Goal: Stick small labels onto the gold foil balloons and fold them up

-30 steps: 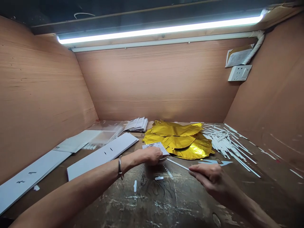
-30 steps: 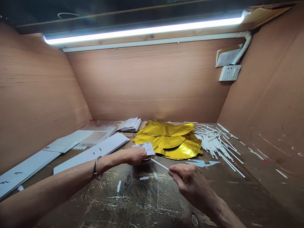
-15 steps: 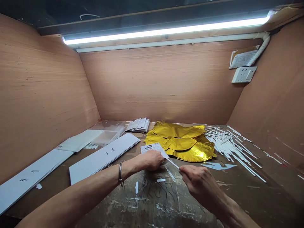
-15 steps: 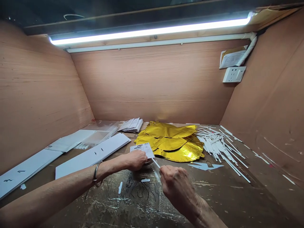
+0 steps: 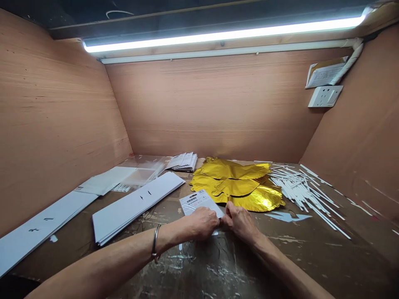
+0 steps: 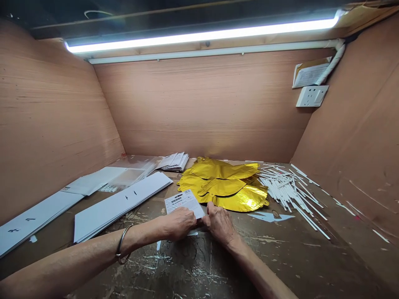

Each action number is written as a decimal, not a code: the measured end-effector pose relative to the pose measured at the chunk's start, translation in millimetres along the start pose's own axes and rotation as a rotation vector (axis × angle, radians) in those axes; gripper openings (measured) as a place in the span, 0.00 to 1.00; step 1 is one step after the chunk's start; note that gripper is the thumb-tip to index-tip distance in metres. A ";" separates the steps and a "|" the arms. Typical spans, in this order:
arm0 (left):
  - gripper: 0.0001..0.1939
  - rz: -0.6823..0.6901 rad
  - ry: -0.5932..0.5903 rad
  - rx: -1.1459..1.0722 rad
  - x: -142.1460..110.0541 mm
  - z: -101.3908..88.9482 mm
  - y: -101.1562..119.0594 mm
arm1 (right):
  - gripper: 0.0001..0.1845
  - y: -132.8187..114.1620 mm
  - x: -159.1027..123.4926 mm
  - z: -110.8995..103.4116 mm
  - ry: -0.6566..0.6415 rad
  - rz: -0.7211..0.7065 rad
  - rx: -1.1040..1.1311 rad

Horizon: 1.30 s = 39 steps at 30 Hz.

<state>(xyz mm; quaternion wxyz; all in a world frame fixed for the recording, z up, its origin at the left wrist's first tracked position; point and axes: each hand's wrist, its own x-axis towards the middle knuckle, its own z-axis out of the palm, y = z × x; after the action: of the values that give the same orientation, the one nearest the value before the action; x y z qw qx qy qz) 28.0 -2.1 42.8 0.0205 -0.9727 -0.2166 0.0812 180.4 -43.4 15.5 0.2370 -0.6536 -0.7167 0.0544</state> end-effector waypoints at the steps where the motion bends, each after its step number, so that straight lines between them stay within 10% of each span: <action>1: 0.06 -0.005 -0.028 -0.003 -3.2 -0.8 0.8 | 0.02 2.5 0.6 3.0 -0.049 0.014 0.144; 7: 0.18 -0.204 0.028 -0.089 -13.7 0.2 -2.4 | 0.08 15.8 -8.4 7.8 -0.454 0.125 0.758; 11: 0.26 -0.309 0.231 -0.136 -8.6 31.1 -9.2 | 0.06 12.3 -14.6 -0.9 -0.358 -0.171 0.441; 19: 0.31 -0.293 0.219 -0.193 -4.4 63.2 -15.5 | 0.10 19.0 -23.6 13.3 -0.152 -0.560 -0.237; 25: 0.30 -0.297 0.216 -0.179 -4.0 62.9 -15.4 | 0.11 1.8 -60.8 14.3 -0.082 -0.484 -0.221; 30: 0.30 -0.266 0.217 -0.173 -5.1 62.2 -15.7 | 0.10 0.9 -100.8 -49.1 -0.315 -0.387 0.081; 36: 0.29 -0.135 0.289 -0.210 -5.6 52.6 -15.5 | 0.15 108.8 -75.7 -101.2 0.320 0.077 -0.488; 39: 0.24 -0.100 0.369 -0.257 -16.0 43.3 -14.1 | 0.20 113.4 -61.5 -81.9 0.369 -0.110 -0.601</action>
<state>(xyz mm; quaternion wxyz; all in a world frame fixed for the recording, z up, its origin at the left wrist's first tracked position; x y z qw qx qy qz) 0.6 4.0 3.5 -0.0602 -0.9537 -0.2657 -0.1273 319.4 -105.7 27.3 0.1625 -0.6533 -0.6800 -0.2907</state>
